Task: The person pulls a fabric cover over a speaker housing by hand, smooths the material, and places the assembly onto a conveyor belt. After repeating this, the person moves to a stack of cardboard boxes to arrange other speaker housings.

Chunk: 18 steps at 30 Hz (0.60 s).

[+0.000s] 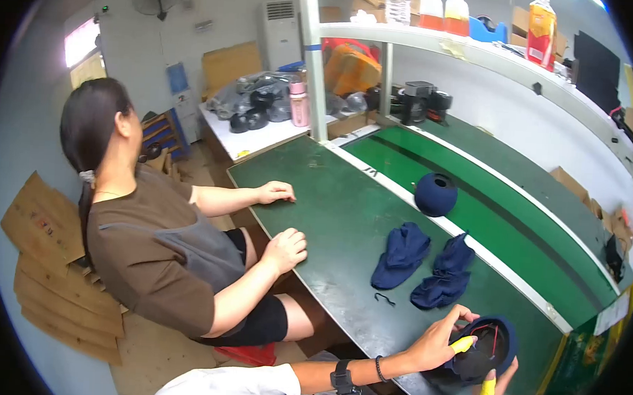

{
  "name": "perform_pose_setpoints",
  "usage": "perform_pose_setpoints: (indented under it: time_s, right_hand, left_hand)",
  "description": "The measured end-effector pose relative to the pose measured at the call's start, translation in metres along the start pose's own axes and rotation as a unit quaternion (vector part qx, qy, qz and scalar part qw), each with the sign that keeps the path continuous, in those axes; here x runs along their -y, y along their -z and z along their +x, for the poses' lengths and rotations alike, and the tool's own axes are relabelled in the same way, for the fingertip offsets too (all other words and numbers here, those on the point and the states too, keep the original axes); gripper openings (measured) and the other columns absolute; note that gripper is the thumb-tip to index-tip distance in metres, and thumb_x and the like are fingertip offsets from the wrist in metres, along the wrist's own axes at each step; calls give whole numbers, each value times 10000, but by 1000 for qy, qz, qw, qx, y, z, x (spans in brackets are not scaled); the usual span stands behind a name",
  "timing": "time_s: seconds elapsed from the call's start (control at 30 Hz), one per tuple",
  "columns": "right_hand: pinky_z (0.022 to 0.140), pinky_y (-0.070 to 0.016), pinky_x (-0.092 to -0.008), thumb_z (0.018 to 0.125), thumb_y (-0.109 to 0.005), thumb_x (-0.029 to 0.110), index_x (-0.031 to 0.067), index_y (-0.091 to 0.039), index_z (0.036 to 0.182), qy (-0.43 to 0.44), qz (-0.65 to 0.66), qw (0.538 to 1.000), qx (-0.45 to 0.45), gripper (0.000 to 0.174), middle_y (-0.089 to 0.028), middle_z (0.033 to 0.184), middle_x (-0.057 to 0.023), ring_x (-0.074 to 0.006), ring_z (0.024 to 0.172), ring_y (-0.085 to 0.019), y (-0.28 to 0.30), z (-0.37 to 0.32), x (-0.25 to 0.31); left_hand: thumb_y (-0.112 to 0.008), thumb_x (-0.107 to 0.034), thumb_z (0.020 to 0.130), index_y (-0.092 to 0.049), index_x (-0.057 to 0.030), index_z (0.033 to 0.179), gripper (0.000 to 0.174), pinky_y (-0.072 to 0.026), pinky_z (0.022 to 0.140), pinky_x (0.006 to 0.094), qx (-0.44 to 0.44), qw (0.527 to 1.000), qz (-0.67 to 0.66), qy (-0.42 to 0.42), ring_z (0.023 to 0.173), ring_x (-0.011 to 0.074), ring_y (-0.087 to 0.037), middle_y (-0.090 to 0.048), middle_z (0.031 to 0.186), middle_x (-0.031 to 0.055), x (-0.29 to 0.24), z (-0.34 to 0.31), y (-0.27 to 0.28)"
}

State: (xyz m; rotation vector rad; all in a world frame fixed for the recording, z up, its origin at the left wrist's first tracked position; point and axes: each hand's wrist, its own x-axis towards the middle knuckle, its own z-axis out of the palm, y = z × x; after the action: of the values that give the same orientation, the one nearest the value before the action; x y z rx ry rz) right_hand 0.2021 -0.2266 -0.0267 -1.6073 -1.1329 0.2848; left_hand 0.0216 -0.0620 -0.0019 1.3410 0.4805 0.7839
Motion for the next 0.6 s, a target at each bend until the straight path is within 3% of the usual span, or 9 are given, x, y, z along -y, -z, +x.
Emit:
perform_pose_setpoints:
  time_s: [0.03, 0.07, 0.1, 0.17, 0.23, 0.27, 0.4, 0.5, 0.6]
  right_hand:
    - [1205, -281, -358, 994, -707, 247, 209, -147, 1665, -234, 260, 936, 19, 875, -347, 1613, -190, -194, 1453, -374, -8, 1, 30]
    - [657, -466, -201, 959, -714, 210, 103, -425, 1504, -133, 340, 926, -99, 626, -559, 1108, -20, -68, 911, -569, -33, 0, 58]
    - [690, -522, -212, 890, -771, 211, 157, -198, 1657, -129, 327, 933, -74, 959, -533, 1372, -88, -153, 1101, -620, -22, 9, 44]
    - [1002, -508, -367, 778, -831, 74, 84, -315, 1523, -156, 297, 938, -87, 906, -520, 1416, -117, -258, 1272, -550, -14, 37, 70]
    - [1111, -422, -414, 640, -954, 178, 47, -384, 1491, 22, 76, 987, -137, 1033, -548, 1375, -128, -289, 1302, -535, -14, 80, 52]
    - [1125, -405, -446, 625, -968, 219, 27, -450, 1445, 8, -86, 984, -154, 989, -559, 1362, -157, -332, 1310, -523, -11, 101, 73]
    - [1141, -413, -546, 627, -932, 118, 83, -473, 1476, 166, -351, 900, -198, 966, -509, 1395, -170, -456, 1382, -401, -4, 212, 19]
    - [1110, -477, -537, 630, -929, 106, 110, -442, 1505, 138, -428, 871, -197, 1001, -477, 1420, -134, -451, 1419, -367, 3, 280, -36]
    - [1157, -448, -551, 645, -924, 101, 152, -342, 1577, -34, -529, 848, -11, 1100, -434, 1493, -134, -493, 1498, -252, -1, 321, -132]
  left_hand:
    - [-702, -65, 977, -437, -54, 1319, 434, -483, 1072, 418, -12, 997, 16, -71, 1343, 293, -570, -579, 1426, 177, 9, 2, -3]
    - [-699, -71, 981, -415, -54, 1409, 514, -478, 1088, 405, -17, 989, 26, -144, 1348, 301, -571, -570, 1425, 177, 20, 8, -10]
    - [-684, -78, 995, -336, -51, 1495, 611, -414, 1171, 400, 21, 984, -85, -155, 1428, 314, -486, -483, 1519, 174, 32, 14, -10]
    - [-659, -112, 1014, -261, -59, 1555, 674, -351, 1218, 501, 54, 989, -74, -112, 1532, 329, -323, -346, 1623, 170, 24, 9, -4]
    - [-635, -206, 1037, -224, -53, 1587, 703, -342, 1218, 527, 76, 986, 52, -140, 1537, 343, -307, -311, 1637, 185, 12, 2, 8]
    - [-634, -229, 1038, -246, -15, 1573, 695, -361, 1206, 514, 69, 983, 100, -138, 1507, 360, -351, -342, 1612, 205, 17, 0, 11]
    - [-677, -224, 1002, -363, 30, 1500, 641, -411, 1136, 488, 42, 939, 284, -188, 1356, 433, -483, -492, 1460, 274, 39, -21, 23]
    - [-697, -182, 969, -426, 7, 1456, 589, -388, 1139, 505, 27, 926, 341, -161, 1302, 457, -510, -548, 1378, 275, 54, -24, 35]
    - [-718, -170, 951, -443, -1, 1439, 585, -416, 1103, 486, 14, 932, 321, -165, 1279, 418, -532, -562, 1357, 255, 35, -25, 41]
